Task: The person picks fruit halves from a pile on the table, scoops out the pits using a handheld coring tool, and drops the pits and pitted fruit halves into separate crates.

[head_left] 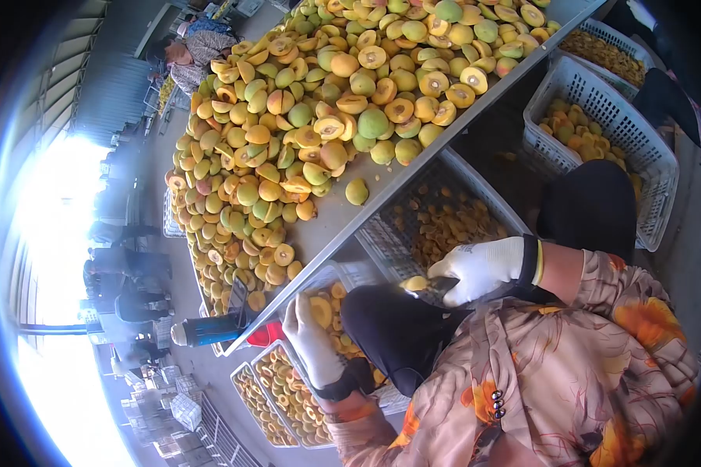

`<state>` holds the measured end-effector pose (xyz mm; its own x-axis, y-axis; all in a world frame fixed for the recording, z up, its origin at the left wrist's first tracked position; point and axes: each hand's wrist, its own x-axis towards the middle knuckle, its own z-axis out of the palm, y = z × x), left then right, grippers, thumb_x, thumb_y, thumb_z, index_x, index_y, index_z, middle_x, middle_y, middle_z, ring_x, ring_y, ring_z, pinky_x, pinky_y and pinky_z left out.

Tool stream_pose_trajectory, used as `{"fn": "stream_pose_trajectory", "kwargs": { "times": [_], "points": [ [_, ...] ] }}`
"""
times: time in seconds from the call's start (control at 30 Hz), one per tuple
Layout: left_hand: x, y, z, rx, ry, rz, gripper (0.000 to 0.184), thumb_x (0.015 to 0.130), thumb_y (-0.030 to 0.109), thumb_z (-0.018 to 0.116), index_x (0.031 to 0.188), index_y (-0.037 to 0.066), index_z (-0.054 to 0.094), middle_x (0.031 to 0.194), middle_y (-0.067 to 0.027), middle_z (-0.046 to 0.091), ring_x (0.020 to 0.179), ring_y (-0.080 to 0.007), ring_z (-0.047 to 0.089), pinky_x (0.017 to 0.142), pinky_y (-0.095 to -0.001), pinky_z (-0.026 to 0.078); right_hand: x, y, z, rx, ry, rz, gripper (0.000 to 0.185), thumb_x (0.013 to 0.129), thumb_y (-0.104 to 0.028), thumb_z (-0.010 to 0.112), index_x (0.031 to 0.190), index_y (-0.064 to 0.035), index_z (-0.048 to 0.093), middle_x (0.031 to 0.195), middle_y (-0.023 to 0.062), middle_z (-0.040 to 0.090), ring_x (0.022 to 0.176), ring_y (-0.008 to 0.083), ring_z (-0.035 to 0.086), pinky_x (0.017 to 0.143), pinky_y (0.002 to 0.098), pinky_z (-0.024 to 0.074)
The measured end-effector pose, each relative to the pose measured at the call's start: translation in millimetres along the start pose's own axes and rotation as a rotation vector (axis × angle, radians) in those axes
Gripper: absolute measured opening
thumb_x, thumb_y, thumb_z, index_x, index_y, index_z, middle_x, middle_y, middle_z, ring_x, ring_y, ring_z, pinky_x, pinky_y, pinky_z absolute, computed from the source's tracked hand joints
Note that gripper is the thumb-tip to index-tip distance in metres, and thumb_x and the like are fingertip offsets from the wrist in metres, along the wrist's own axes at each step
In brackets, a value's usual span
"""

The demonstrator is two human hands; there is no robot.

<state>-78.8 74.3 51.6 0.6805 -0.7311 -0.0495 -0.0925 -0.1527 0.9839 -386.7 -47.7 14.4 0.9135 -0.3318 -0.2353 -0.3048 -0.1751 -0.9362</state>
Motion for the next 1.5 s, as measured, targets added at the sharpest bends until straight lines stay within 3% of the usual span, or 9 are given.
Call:
{"fn": "stream_pose_trajectory", "kwargs": {
  "times": [0.03, 0.1, 0.27, 0.43, 0.53, 0.67, 0.9, 1.17, 1.5],
  "points": [
    [17, -13, -26, 0.516, -0.051, -0.035, 0.03, 0.096, 0.025, 0.068, 0.108, -0.003, 0.071, 0.098, -0.0171, 0.072, 0.077, -0.0288, 0.068, 0.078, -0.0363, 0.055, 2, 22, 1, -0.443, 0.0, 0.198, 0.031, 0.082, -0.019, 0.065, 0.107, -0.0013, 0.071, 0.098, 0.0197, 0.075, 0.095, 0.0338, 0.073, 0.083, 0.0455, 0.0557],
    [35, -32, -41, 1.288, 0.094, 0.52, 0.033, 0.093, 0.024, 0.07, 0.112, -0.002, 0.07, 0.11, -0.0209, 0.069, 0.087, -0.0307, 0.068, 0.083, -0.0399, 0.054, 9, 66, 10, -0.433, 0.113, 0.262, 0.028, 0.084, -0.024, 0.064, 0.103, -0.0026, 0.067, 0.088, 0.0224, 0.072, 0.086, 0.0413, 0.071, 0.078, 0.0521, 0.055],
    [89, 1, 65, 0.853, -0.171, 0.391, 0.046, 0.092, 0.03, 0.073, 0.121, -0.005, 0.067, 0.109, -0.0226, 0.071, 0.101, -0.0312, 0.067, 0.092, -0.0393, 0.051, 16, 40, 11, -0.357, 0.29, 0.095, 0.032, 0.089, -0.023, 0.06, 0.111, -0.0009, 0.064, 0.096, 0.0243, 0.072, 0.092, 0.0412, 0.071, 0.081, 0.051, 0.056],
    [155, -38, 163, 1.012, -0.458, 0.375, 0.071, 0.087, 0.047, 0.074, 0.129, -0.008, 0.057, 0.113, -0.0295, 0.068, 0.106, -0.0461, 0.065, 0.094, -0.0486, 0.051, 12, 52, 12, -0.403, 0.284, 0.155, 0.029, 0.089, -0.024, 0.059, 0.108, -0.0023, 0.061, 0.086, 0.0239, 0.07, 0.085, 0.0432, 0.07, 0.077, 0.0525, 0.0554],
    [165, -42, 173, 1.086, -0.521, 0.381, 0.063, 0.089, 0.04, 0.073, 0.127, -0.008, 0.059, 0.103, -0.0224, 0.071, 0.094, -0.0381, 0.069, 0.085, -0.0449, 0.055, 12, 55, 14, -0.362, 0.414, 0.042, 0.029, 0.088, -0.025, 0.064, 0.104, -0.0013, 0.059, 0.075, 0.0225, 0.068, 0.076, 0.0443, 0.069, 0.073, 0.0524, 0.0542],
    [138, -20, 143, 0.265, -0.55, 0.047, 0.044, 0.091, 0.019, 0.065, 0.127, -0.006, 0.063, 0.097, -0.0102, 0.07, 0.076, -0.0207, 0.071, 0.07, -0.0319, 0.058, 0, 40, -2, -0.036, 0.536, -0.048, 0.032, 0.089, -0.027, 0.069, 0.104, -0.0001, 0.06, 0.079, 0.0244, 0.068, 0.08, 0.0438, 0.069, 0.072, 0.0478, 0.052],
    [-4, 24, 115, -0.639, -0.744, -0.153, 0.072, 0.079, 0.01, 0.063, 0.148, -0.002, 0.045, 0.147, -0.0226, 0.051, 0.122, -0.0329, 0.059, 0.105, -0.0437, 0.049, 7, -10, 17, 0.02, 0.626, -0.241, 0.039, 0.089, -0.021, 0.067, 0.12, 0.002, 0.06, 0.085, 0.0275, 0.07, 0.08, 0.0441, 0.07, 0.069, 0.0484, 0.0536],
    [-75, 24, 127, -0.471, -0.437, 0.047, 0.062, 0.105, 0.049, 0.056, 0.136, -0.005, 0.053, 0.116, -0.0206, 0.068, 0.101, -0.0251, 0.065, 0.094, -0.0397, 0.053, -4, -18, 57, -0.2, 0.776, -0.398, 0.032, 0.093, -0.016, 0.063, 0.119, 0.0002, 0.055, 0.077, 0.0247, 0.068, 0.067, 0.0428, 0.068, 0.057, 0.0486, 0.0517],
    [-90, 43, 126, -0.277, -0.198, 0.202, 0.051, 0.109, 0.042, 0.046, 0.109, -0.004, 0.068, 0.085, -0.0155, 0.072, 0.069, -0.0174, 0.063, 0.067, -0.0297, 0.052, -8, -35, 58, 0.039, 0.527, -0.464, 0.035, 0.088, -0.018, 0.067, 0.113, 0.0053, 0.06, 0.082, 0.0245, 0.071, 0.072, 0.0399, 0.072, 0.064, 0.0448, 0.0557]
  ]
}}
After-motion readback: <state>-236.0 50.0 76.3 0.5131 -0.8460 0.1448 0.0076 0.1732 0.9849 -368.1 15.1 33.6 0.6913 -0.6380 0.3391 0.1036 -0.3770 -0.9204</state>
